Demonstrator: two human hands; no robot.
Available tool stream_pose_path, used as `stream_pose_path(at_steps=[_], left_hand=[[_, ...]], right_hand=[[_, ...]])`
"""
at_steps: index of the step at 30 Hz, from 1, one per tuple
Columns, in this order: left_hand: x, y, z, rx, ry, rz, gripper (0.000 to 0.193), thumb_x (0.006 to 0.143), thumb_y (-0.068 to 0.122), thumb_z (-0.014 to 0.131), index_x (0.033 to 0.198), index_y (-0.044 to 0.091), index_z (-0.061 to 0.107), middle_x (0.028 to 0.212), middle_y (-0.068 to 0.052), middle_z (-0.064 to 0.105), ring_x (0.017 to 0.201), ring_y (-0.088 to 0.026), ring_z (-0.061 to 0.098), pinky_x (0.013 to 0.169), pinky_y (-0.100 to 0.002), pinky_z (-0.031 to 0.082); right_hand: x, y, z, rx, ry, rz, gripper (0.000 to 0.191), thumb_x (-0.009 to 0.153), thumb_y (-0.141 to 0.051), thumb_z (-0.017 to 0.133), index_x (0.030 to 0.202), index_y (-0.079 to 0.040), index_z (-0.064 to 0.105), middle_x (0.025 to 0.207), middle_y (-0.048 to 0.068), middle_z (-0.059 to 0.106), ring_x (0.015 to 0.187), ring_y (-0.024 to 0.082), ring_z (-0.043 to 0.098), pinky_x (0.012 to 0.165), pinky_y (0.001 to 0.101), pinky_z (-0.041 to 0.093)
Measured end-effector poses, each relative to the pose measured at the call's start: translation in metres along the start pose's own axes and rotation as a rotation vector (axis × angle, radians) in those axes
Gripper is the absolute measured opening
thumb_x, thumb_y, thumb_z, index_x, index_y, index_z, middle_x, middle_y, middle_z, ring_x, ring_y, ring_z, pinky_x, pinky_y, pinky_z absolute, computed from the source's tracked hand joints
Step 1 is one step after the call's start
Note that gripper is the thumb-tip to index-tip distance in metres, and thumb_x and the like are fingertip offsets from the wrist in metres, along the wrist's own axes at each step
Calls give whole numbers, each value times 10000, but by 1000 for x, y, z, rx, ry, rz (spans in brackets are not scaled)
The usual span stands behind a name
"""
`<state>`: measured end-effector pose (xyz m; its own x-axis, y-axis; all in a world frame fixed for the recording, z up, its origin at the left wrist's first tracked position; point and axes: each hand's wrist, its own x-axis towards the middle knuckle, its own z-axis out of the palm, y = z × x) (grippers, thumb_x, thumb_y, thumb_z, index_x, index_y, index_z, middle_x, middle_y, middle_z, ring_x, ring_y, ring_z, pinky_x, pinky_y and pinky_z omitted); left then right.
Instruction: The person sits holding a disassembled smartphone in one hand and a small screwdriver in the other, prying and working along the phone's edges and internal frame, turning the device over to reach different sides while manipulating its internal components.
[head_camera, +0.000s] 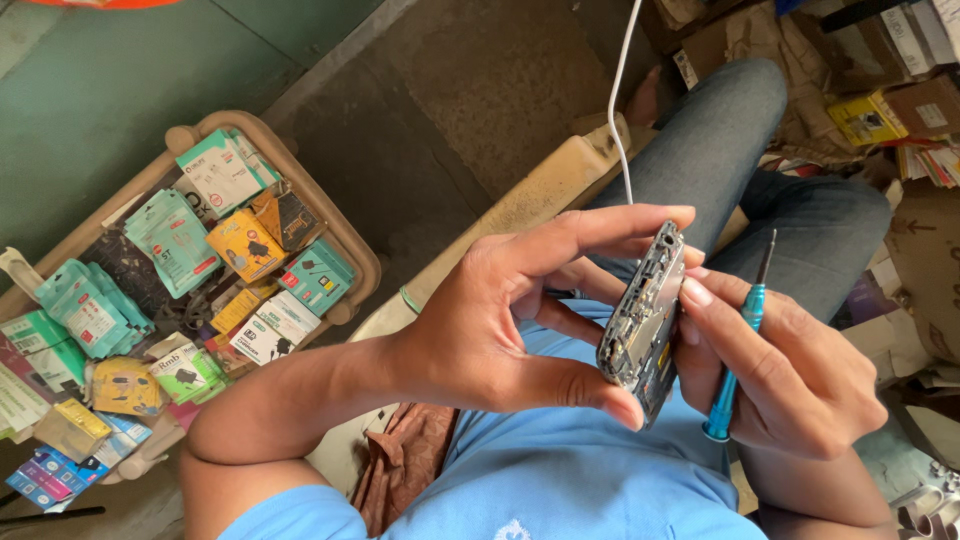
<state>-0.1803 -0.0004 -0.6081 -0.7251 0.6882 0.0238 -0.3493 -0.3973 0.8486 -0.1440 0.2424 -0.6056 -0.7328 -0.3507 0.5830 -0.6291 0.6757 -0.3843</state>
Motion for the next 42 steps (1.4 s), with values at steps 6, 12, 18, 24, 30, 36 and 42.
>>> stream_pose_path(at_steps=[6,12,18,24,30,36,42], left_hand=[[5,1,2,25,-13,1,944,874,108,912,1627,15,350,1474,-113,592,1211,-153,652,1079,-348,624],[8,0,2,-8,-20,5,939,881,106,901,1626,13,337,1488,-106,580,1219,-146,642,1109,-343,642],[4,-4,15,9,-53,49,929,919,82,904,1643,5,327,1450,-111,575,1252,-160,640,1115,-356,606],[3,-9,22,29,-42,74,914,916,92,901,1633,5,341,1489,-110,539,1267,-165,644,1103,-352,607],[6,-12,35,-28,-24,38,928,884,127,894,1635,12,361,1574,-115,484,1284,-166,658,1082,-351,607],[-4,-13,43,-30,-42,10,938,876,83,915,1627,13,357,1492,-138,509,1227,-174,637,1106,-364,646],[-16,-25,47,-114,-52,-20,981,853,112,919,1649,29,352,1548,-120,498,1231,-167,659,1064,-347,644]], right_hand=[[0,6,-3,-42,12,-18,78,940,95,704,1015,97,725,908,256,742,849,327,784,754,374,637],[4,12,-1,-38,40,-69,77,908,115,704,984,108,714,877,264,735,822,346,784,731,397,648],[3,0,-24,-56,-51,-32,111,911,110,710,1021,108,710,924,278,739,857,354,783,754,398,641],[1,2,-27,-81,-93,-70,105,883,115,688,988,124,699,900,290,741,840,360,784,711,401,639],[-13,13,-34,-57,-39,-112,96,904,93,691,994,125,688,904,318,744,816,355,789,699,378,630],[-37,7,-35,179,80,50,74,1024,44,675,1086,82,660,954,242,740,870,268,778,745,302,626],[-56,-4,-37,276,72,261,94,929,49,680,1009,97,685,875,236,745,658,176,712,613,262,555]])
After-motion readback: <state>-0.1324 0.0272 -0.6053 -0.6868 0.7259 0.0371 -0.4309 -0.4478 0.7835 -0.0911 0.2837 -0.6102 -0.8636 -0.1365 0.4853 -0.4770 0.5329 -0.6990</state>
